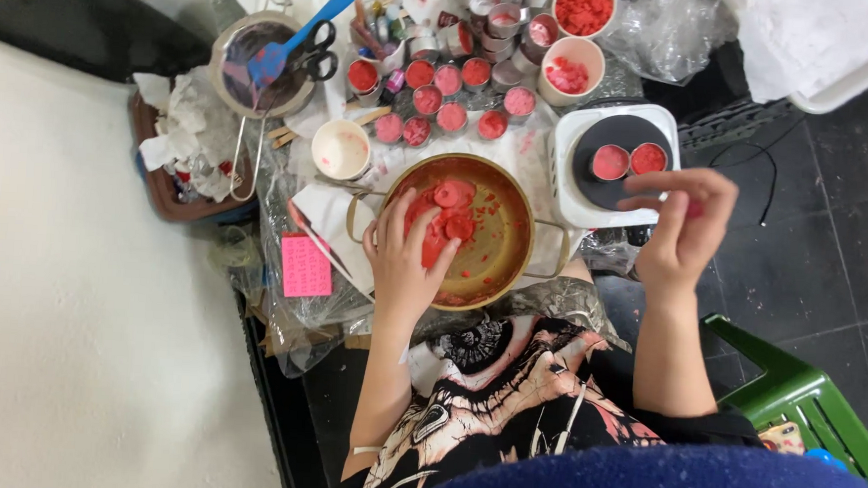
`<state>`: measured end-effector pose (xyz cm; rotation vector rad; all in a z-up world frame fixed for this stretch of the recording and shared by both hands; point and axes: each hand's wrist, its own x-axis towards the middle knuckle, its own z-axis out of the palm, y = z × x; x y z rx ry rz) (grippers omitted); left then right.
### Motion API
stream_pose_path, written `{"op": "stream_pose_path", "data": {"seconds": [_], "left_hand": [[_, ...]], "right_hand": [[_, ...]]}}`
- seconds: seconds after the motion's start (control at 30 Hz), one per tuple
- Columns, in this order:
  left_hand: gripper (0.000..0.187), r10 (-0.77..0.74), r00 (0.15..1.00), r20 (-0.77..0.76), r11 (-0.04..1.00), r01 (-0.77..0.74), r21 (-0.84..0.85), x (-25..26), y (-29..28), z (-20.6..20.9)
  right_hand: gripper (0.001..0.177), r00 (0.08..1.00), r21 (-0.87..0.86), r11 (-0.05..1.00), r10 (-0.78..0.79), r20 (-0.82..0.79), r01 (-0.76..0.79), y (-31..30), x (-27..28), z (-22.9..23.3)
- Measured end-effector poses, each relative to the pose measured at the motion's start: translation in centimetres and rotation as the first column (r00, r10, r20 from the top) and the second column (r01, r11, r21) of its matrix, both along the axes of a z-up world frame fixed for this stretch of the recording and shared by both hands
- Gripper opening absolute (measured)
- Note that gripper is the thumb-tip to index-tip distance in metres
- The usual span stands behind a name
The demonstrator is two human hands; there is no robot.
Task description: Manually preparing and molding red wax into small containers for candle production.
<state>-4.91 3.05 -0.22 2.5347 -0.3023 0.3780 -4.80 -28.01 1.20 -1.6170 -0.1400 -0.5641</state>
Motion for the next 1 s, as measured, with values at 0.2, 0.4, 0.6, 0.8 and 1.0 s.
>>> {"op": "stream_pose_path", "data": {"seconds": [0.2,0.4,0.6,0.8,1.0], "left_hand": [[0.044,-0.071,0.997,-0.038,0.996,0.073,0.044,2.3,-0.7,-0.6],[0.047,-0.168,0.985,0.035,0.969,0.158,0.187,11.2,-4.5,0.7],[0.045,-0.098,0.991,-0.091,0.909,0.127,0.396,15.9,-9.0,-1.7],[0.04,-0.091,0.993,-0.072,0.915,0.112,0.387,17.1,-8.4,-2.5],[0.043,-0.169,0.973,-0.159,0.984,0.175,0.029,16.4,-5.4,1.2]], "right_hand": [[0.02,0.996,-0.003,0.997,-0.083,-0.027,0.083,-2.8,0.4,-0.6],[0.019,0.994,0.077,0.992,-0.095,-0.061,0.1,-1.7,0.1,-0.6],[0.021,0.995,0.104,0.992,-0.07,-0.075,0.078,-0.7,0.2,-0.6],[0.021,0.993,0.178,0.983,0.051,-0.107,-0.031,0.6,0.3,-1.1],[0.018,0.982,0.221,0.972,0.115,-0.147,-0.081,2.5,0.3,-1.1]]}}
